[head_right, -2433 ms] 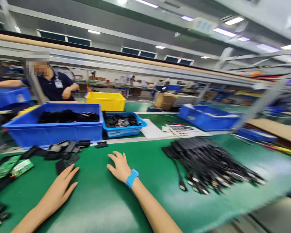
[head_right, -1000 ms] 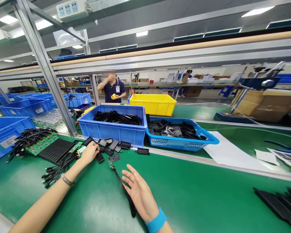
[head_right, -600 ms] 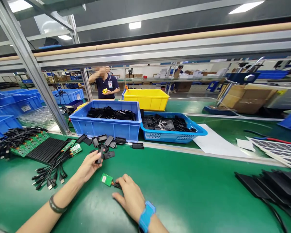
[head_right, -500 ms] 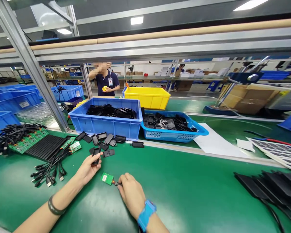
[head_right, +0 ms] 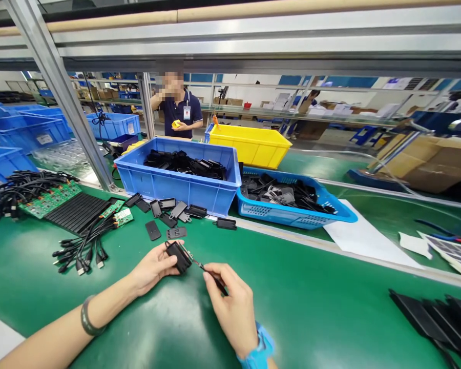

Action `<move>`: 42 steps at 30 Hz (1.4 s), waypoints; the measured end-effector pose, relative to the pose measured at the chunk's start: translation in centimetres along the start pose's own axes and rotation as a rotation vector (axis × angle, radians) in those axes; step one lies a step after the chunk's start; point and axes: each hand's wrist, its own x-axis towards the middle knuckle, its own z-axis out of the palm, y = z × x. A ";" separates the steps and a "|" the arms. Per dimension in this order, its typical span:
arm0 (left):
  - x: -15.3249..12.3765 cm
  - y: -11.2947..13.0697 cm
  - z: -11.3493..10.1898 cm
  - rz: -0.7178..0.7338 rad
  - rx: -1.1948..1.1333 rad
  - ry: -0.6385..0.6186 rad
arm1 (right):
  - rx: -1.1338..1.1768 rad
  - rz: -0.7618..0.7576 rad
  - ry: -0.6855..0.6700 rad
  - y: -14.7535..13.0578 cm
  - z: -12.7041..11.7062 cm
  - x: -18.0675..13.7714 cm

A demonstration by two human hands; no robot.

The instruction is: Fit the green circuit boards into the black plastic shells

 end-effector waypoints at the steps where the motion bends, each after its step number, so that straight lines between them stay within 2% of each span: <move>1: -0.1 0.0 0.2 -0.007 -0.007 -0.020 | -0.003 -0.038 -0.009 -0.2 -0.1 -0.1; 5: -0.4 0.1 0.6 -0.014 -0.032 -0.064 | -0.010 -0.157 -0.035 -0.5 -0.2 -0.3; 11: -0.5 0.0 0.7 0.007 -0.046 -0.050 | -0.057 -0.315 0.062 -0.2 -0.7 -0.6; 14: -0.5 0.0 0.7 0.007 -0.053 -0.067 | -0.092 -0.358 -0.004 -0.1 -0.5 -0.6; 17: -0.5 0.1 0.7 0.014 -0.051 -0.070 | -0.095 -0.321 -0.090 0.1 0.1 -0.5; 21: -0.5 0.2 0.7 0.031 -0.056 -0.082 | -0.069 -0.254 -0.097 0.5 0.7 -0.5; 29: -0.6 -0.7 0.6 0.035 -0.079 -0.104 | -0.108 -0.286 -0.158 0.8 1.3 -1.0; 38: -0.5 -0.8 1.3 0.003 -0.050 -0.002 | -0.177 -0.323 -0.124 1.3 2.1 -1.6; 40: -0.4 -0.9 1.4 0.016 -0.023 0.037 | -0.134 -0.238 -0.155 1.2 2.3 -1.6; 42: -0.4 -1.0 1.4 0.042 0.016 0.068 | -0.051 -0.059 -0.220 1.0 2.5 -1.6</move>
